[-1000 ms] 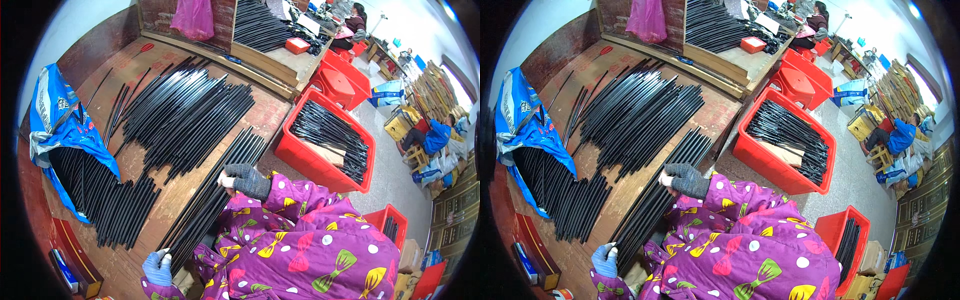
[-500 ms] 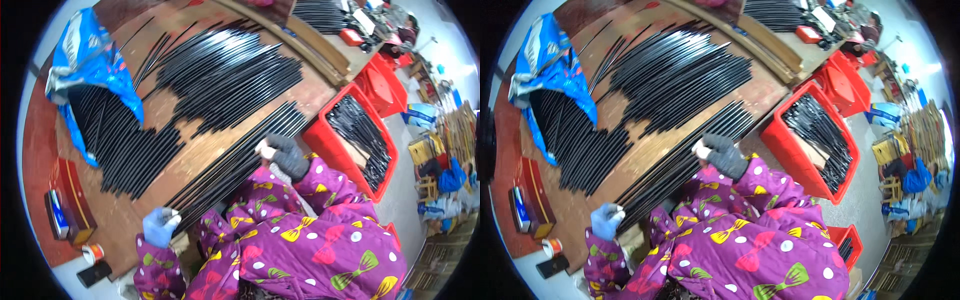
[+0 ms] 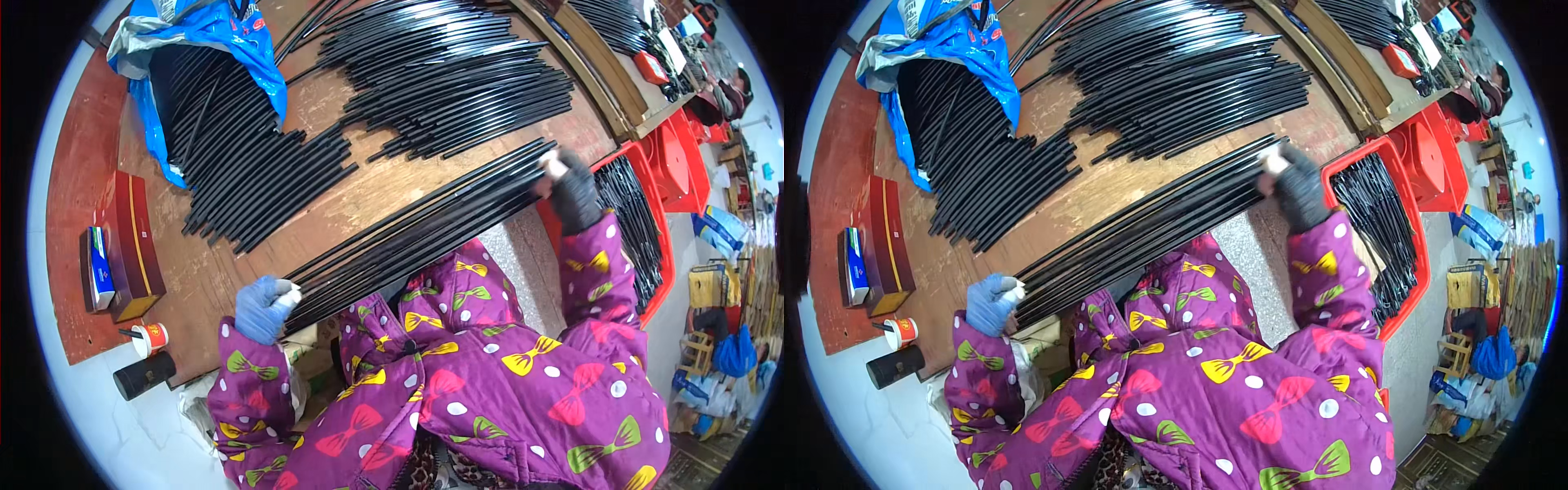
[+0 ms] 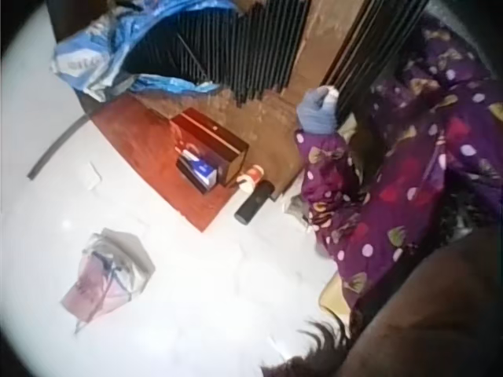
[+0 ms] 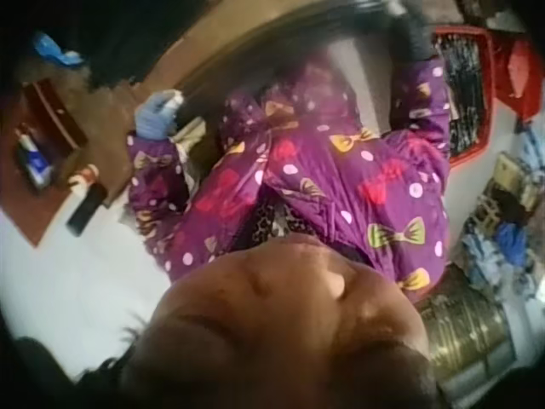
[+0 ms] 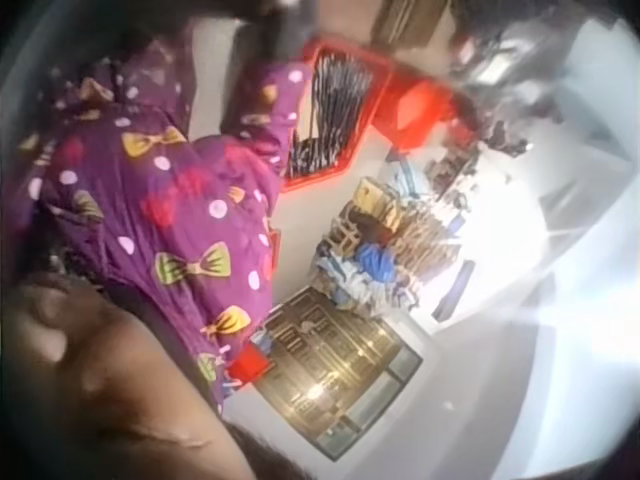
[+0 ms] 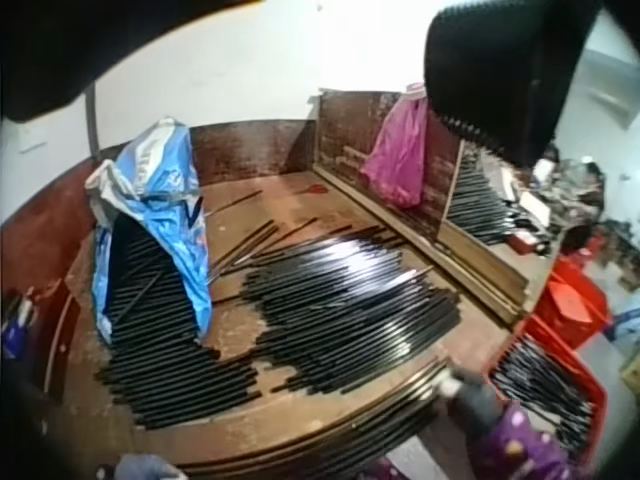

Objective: Sorting and inspecting thin black metal rods on a factory assembly line.

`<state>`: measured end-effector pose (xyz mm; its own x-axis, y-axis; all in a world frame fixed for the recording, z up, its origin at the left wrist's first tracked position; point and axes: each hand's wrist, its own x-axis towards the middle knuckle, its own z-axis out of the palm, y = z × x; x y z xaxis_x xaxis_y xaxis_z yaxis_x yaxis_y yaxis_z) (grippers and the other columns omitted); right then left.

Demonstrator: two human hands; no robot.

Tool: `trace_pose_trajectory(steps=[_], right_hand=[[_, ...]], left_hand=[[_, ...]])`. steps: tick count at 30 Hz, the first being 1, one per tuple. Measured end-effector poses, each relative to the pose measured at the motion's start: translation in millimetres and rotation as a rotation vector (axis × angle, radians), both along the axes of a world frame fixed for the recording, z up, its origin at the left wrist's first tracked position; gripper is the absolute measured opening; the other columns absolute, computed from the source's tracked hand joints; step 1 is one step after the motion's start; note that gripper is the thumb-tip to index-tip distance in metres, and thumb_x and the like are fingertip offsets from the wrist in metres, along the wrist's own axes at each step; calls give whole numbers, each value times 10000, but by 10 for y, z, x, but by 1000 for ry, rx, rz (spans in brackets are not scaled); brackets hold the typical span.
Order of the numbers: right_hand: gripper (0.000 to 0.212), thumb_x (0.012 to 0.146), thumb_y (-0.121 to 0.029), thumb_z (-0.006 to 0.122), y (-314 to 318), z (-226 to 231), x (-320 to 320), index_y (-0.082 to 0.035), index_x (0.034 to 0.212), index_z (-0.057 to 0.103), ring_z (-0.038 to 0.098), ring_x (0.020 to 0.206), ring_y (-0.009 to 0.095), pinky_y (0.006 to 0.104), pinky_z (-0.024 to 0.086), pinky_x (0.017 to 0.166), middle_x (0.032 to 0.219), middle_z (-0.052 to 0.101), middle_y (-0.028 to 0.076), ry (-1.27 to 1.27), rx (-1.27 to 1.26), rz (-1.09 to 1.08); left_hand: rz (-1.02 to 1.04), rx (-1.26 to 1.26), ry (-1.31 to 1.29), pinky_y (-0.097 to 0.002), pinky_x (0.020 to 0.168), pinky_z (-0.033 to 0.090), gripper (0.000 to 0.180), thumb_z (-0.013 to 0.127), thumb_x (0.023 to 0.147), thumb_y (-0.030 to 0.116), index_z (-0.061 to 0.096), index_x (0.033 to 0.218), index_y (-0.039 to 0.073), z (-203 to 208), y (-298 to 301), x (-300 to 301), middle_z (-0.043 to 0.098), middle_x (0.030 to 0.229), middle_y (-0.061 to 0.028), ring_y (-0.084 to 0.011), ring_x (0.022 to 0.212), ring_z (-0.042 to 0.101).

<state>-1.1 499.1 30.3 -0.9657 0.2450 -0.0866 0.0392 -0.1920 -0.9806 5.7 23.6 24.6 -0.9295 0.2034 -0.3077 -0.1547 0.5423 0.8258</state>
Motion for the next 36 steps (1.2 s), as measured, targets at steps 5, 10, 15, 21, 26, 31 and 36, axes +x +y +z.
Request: trace_pose_trajectory(steps=[5, 10, 15, 21, 26, 31, 36], right_hand=[[131, 824, -147, 553, 812, -197, -124, -40, 896, 530, 411, 514, 136, 271, 362, 493, 590, 416, 13, 8, -149, -15], [131, 838, -147, 540, 971, -78, -109, -46, 921, 526, 429, 526, 143, 284, 370, 503, 579, 424, 22, -78, -67, -9], [193, 869, -193, 494, 930, -46, -144, -30, 962, 538, 480, 535, 163, 288, 407, 531, 610, 505, 46, -126, 126, -3], [243, 867, -222, 501, 932, 33, -178, -25, 991, 570, 544, 586, 154, 271, 440, 554, 649, 553, 51, -242, 122, -21], [154, 834, -153, 541, 914, -135, -357, -16, 879, 595, 540, 599, 123, 253, 428, 540, 680, 572, 47, -138, 883, -174], [85, 766, -98, 593, 308, -38, -699, -53, 838, 583, 557, 642, 251, 310, 434, 591, 701, 571, 93, 197, 1522, 216], [231, 753, -263, 559, -46, 48, -939, -115, 923, 608, 507, 939, 316, 453, 371, 795, 919, 563, 104, 26, 1934, 381]], left_hand=[[135, 8, -71, -226, 546, 416, 80, 649, 703, 37, 645, 778, 9, 7, -254, 13, 582, 658, -15, -85, 601, 533], [167, 27, -142, -225, 503, 400, 76, 649, 707, 42, 646, 777, 12, -80, -201, -1, 563, 636, 1, -72, 548, 508], [158, 80, -199, -211, 471, 383, 76, 645, 714, 18, 644, 788, 4, -112, -242, 38, 542, 607, 2, -67, 509, 492], [188, 68, -254, -207, 461, 383, 78, 642, 717, 8, 637, 793, -9, -121, -289, 62, 555, 634, -3, -68, 502, 490], [143, -31, -308, -220, 513, 406, 109, 651, 689, 6, 641, 795, -16, -102, -310, 29, 564, 687, -31, -95, 564, 522], [-56, -139, -93, -253, 592, 426, 98, 657, 684, 41, 648, 768, -8, -11, -419, 54, 570, 711, -62, -151, 654, 556], [-62, -301, 15, -277, 598, 435, 99, 649, 705, 80, 647, 777, 11, 173, -281, -116, 582, 748, -80, -169, 665, 570]])
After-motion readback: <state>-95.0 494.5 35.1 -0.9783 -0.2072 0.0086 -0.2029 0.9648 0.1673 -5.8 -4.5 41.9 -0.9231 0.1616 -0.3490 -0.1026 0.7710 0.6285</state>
